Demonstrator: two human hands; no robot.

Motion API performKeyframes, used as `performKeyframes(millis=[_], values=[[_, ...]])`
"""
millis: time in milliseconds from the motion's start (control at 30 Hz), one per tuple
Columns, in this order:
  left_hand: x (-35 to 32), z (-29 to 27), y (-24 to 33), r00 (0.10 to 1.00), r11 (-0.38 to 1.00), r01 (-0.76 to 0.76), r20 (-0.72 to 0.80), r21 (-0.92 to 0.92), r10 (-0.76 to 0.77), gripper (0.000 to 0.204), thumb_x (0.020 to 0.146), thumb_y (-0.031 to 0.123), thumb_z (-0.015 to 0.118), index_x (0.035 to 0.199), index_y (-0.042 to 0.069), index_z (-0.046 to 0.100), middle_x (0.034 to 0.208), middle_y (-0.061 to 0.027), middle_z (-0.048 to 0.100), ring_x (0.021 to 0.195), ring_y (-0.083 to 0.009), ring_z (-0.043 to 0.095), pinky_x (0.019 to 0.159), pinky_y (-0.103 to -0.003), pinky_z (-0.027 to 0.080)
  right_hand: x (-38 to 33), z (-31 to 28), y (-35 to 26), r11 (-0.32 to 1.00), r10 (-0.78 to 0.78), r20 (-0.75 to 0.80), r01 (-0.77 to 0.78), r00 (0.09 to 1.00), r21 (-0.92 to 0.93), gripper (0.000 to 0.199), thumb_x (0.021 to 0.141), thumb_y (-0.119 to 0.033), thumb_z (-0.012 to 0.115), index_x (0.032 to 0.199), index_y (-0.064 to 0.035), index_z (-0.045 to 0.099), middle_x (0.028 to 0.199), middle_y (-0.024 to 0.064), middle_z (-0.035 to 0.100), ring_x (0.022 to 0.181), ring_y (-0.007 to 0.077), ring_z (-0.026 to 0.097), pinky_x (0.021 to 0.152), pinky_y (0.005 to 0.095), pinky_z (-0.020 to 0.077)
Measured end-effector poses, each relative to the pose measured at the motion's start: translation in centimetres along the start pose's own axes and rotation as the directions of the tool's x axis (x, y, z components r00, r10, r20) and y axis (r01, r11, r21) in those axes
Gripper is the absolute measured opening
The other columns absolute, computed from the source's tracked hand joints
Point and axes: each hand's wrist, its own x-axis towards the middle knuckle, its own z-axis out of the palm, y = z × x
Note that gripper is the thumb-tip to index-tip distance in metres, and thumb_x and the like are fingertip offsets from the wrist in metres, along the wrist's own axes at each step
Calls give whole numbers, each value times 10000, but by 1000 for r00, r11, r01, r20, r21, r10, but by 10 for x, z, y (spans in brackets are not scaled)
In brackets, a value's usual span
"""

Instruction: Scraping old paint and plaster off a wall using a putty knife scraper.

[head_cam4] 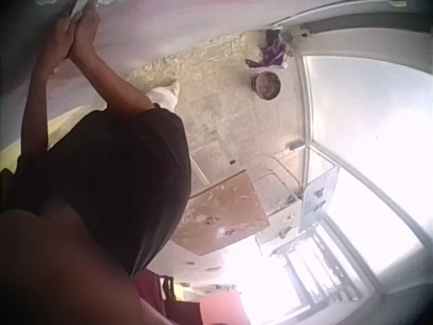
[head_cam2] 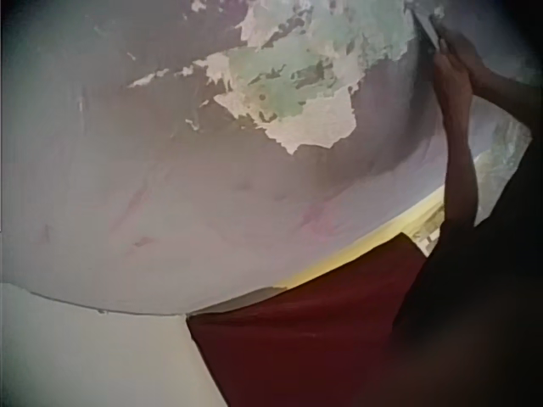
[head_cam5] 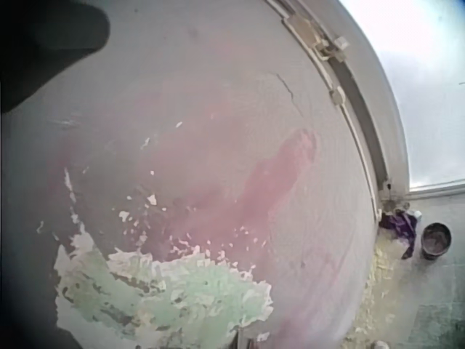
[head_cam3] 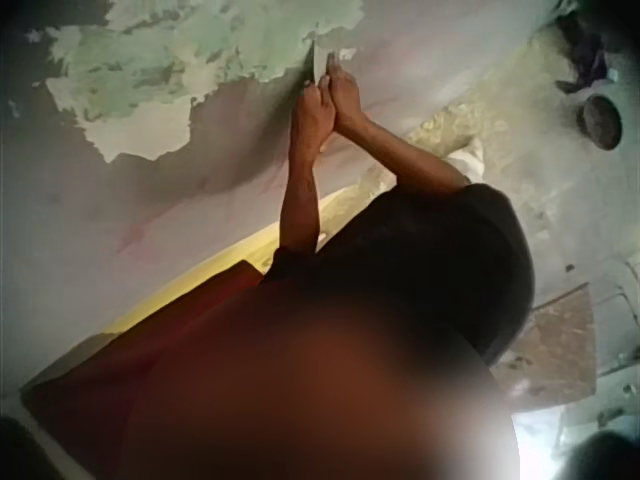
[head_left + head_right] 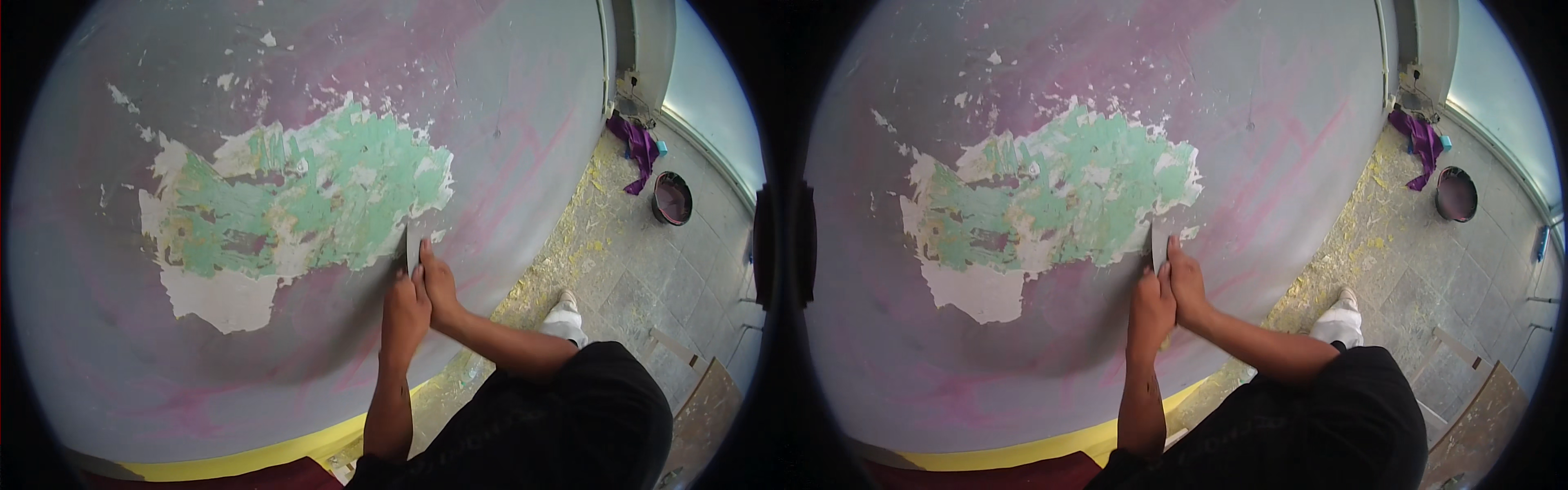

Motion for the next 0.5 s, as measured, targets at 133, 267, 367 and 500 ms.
performKeyframes(millis=[133, 267, 367, 500], values=[[10, -3, 9, 997, 1000, -14, 79, 13, 13, 429, 1072, 273, 437, 953, -103, 605, 830, -358, 617, 819, -550, 603, 679, -582, 469, -3, 7, -15, 895, 128, 64, -144, 990, 423, 579, 1079, -523, 414, 743, -74, 558, 672, -14, 520, 606, 98, 460, 577, 314, 422], [-1, -3, 0, 999, 1000, 4, 37, 6, -4, 432, 1073, 277, 434, 956, -104, 601, 813, -361, 612, 816, -538, 613, 676, -575, 476, -11, 12, -2, 958, 66, 63, -81, 996, 274, 584, 1081, -519, 412, 866, -31, 652, 747, 33, 601, 696, 109, 547, 655, 272, 463], [6, -9, 0, 987, 996, 89, 138, -21, -85, 434, 1077, 274, 426, 950, -103, 601, 787, -357, 607, 810, -532, 616, 671, -569, 476, -2, 11, 9, 919, 141, 99, -167, 985, 357, 593, 1084, -519, 399, 866, -29, 654, 748, 40, 610, 689, 115, 549, 654, 277, 468], [4, -11, 16, 993, 994, 106, 52, -8, -106, 447, 1083, 271, 410, 931, -103, 604, 768, -354, 600, 802, -536, 611, 669, -561, 477, -12, 13, -17, 886, 179, 98, -204, 979, 417, 579, 1088, -512, 396, 785, -60, 597, 698, 12, 553, 647, 93, 494, 607, 288, 439]])
